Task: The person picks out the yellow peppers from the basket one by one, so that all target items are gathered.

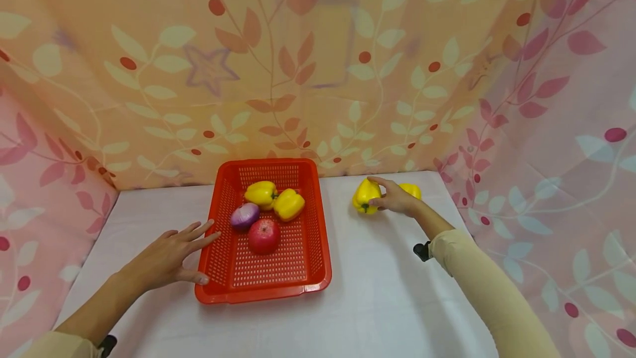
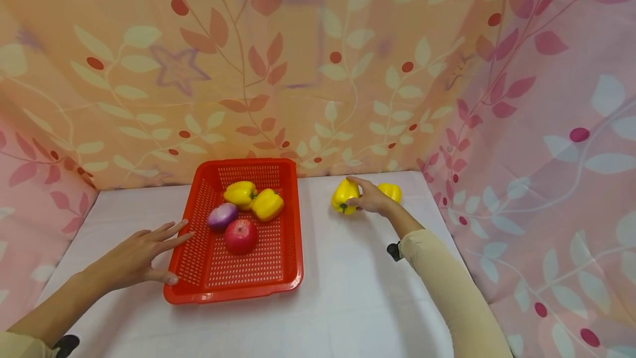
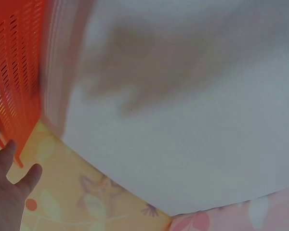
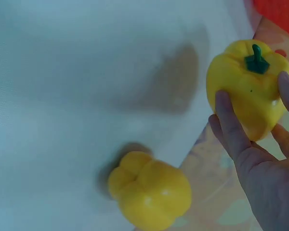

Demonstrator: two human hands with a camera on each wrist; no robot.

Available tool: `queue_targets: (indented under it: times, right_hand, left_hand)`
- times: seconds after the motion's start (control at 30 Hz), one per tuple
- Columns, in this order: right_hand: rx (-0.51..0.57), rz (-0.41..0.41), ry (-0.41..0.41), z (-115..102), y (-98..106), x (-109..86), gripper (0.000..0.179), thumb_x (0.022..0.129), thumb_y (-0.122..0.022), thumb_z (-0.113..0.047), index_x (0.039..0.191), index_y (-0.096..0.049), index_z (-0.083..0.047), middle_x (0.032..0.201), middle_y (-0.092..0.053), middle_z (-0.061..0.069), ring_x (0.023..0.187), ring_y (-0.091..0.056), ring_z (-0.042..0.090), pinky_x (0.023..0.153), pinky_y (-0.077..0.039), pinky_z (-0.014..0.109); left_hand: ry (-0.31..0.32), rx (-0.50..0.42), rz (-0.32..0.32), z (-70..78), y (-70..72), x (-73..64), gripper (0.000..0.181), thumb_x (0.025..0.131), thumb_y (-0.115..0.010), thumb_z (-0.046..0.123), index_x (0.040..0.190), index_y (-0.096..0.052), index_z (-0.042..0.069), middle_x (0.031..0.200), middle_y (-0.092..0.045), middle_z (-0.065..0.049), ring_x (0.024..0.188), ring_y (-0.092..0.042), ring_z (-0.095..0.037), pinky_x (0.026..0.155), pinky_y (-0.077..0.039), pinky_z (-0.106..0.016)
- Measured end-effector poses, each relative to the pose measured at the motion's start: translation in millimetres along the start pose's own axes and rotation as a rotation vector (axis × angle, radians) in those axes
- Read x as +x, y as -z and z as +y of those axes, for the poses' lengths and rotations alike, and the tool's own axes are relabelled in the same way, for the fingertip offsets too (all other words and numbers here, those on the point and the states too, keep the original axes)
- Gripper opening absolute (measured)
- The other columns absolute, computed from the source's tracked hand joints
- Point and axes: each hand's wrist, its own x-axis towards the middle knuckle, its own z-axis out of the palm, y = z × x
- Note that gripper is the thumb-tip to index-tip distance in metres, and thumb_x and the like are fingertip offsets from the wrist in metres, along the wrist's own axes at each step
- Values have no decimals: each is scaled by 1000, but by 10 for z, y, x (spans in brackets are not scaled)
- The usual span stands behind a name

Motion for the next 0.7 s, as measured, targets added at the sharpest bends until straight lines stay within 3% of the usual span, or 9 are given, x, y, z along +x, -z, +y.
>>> queue_targets:
  times: [0.1, 0.43, 0.7]
  right_hand:
    - [18, 57, -8, 108, 6, 29, 75, 96, -65, -7, 158, -23, -8, 159, -24, 24, 121, -55, 41, 95, -53, 47]
    - [70, 124, -106, 352, 41, 94, 78, 95, -68, -12, 159, -23, -12, 159, -23, 22, 122, -50, 38, 99, -50, 46]
    - [56, 79, -128, 449, 27, 139, 77, 98, -64, -15, 160, -18, -10, 161, -17, 25, 130, -40, 38, 103, -47, 45]
  left_hand:
    - [5, -3, -7, 0, -3, -3, 96, 72, -72, 69, 147, -51, 13, 153, -42, -19, 136, -40, -50, 95, -43, -69]
    - [17, -10, -21, 17, -6, 13, 95, 73, -71, 70, 147, -50, 14, 153, -42, -19, 136, -40, -50, 95, -42, -69]
    - [14, -6, -22, 7, -1, 2, 96, 73, -70, 71, 147, -50, 14, 153, -42, -19, 136, -41, -50, 94, -42, -69]
